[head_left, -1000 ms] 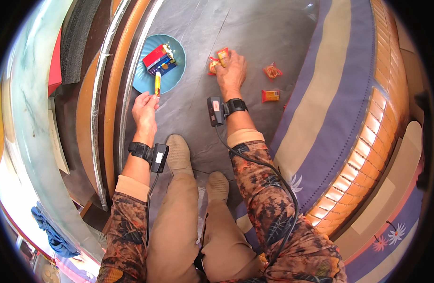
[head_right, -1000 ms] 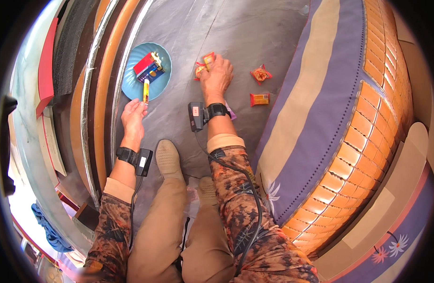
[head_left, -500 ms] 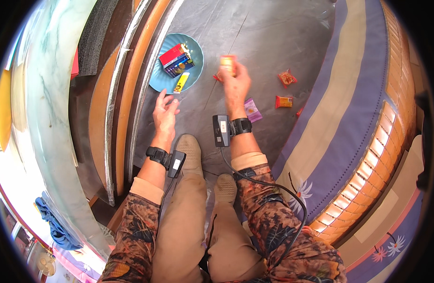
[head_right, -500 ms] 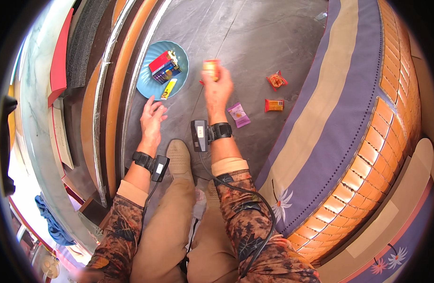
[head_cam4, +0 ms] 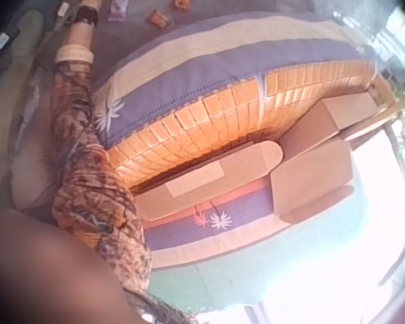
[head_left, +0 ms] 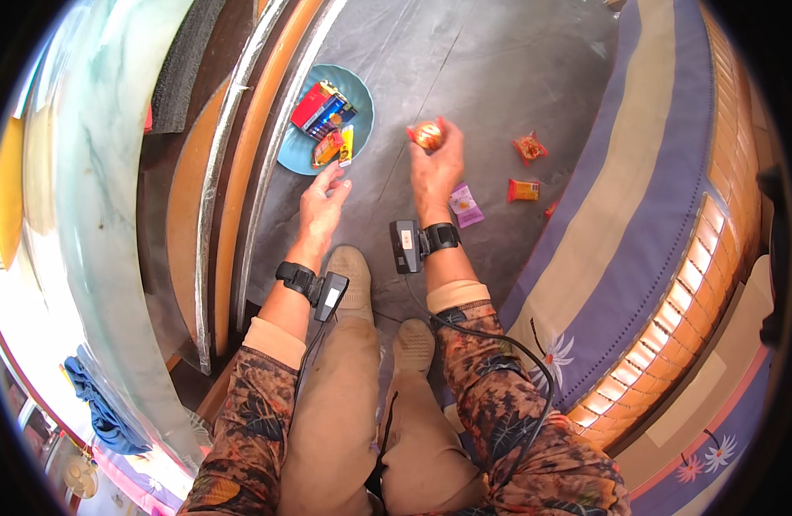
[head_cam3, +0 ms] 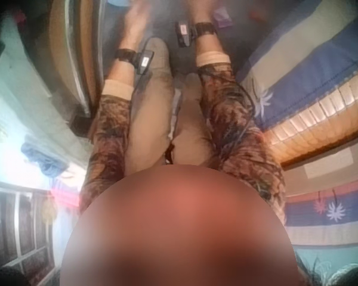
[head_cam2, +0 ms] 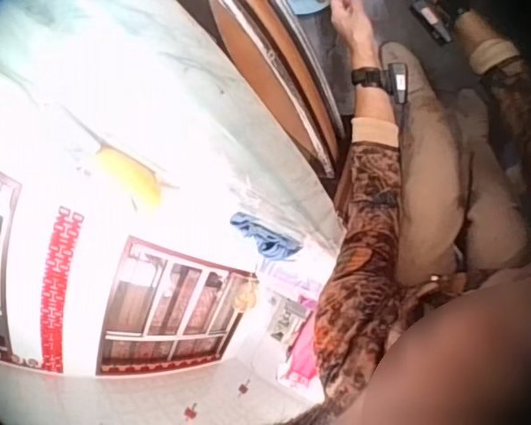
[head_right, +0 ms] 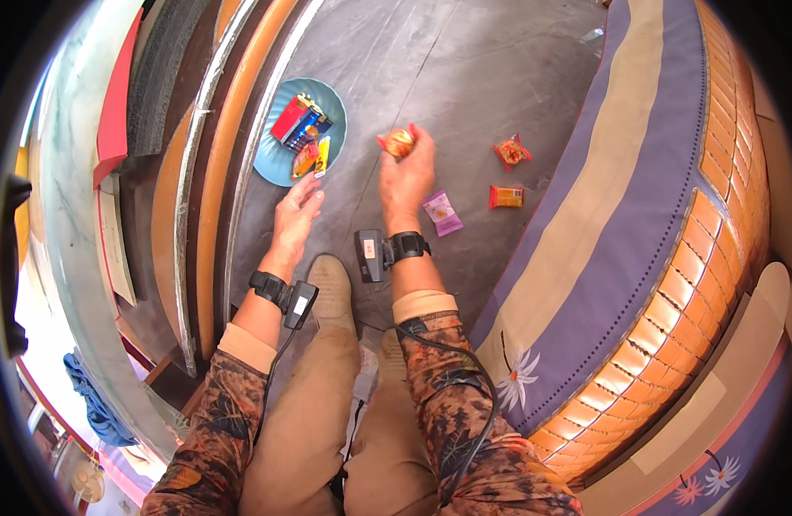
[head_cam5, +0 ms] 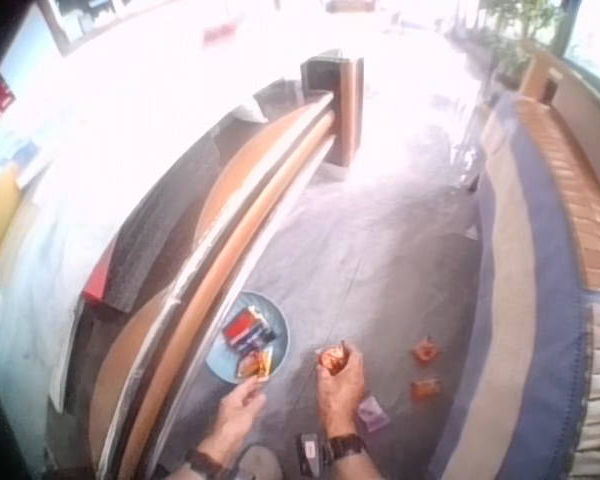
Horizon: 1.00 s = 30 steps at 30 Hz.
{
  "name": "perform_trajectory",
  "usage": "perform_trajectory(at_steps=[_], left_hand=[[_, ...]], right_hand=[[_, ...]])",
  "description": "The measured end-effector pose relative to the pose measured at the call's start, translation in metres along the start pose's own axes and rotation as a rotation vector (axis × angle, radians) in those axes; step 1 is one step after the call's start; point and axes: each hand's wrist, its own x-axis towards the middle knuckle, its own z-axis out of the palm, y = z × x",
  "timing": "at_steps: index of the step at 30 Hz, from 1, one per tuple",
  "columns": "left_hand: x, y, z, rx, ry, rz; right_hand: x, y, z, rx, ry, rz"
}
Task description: The person wipes a table edge and a ceramic bowl with a blue cloth, then opens a drawer to wipe its interior and contents. They wipe several papers and a pink folder, then gather small snack packets from the floor into a blue plate.
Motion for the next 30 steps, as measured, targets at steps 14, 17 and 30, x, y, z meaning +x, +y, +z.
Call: perform_trajectory(at_steps=[14,17,30], left_hand=[[-0.009,-0.006,0.013,-0.097,0.0,0.116],[-0.013,-0.005,0.008,-0.126,-0.003,0.104],[-0.021,-0.013,0.004,-0.147,-0.001,0.051]], right_hand=[[-0.083,0.06,-0.059,-0.724,0.407,0.101],[-0.061,0.068,-0.067,-0.584,0.565,0.045],[0.007,0.05,-0.075,-0.206,0.664,0.192]])
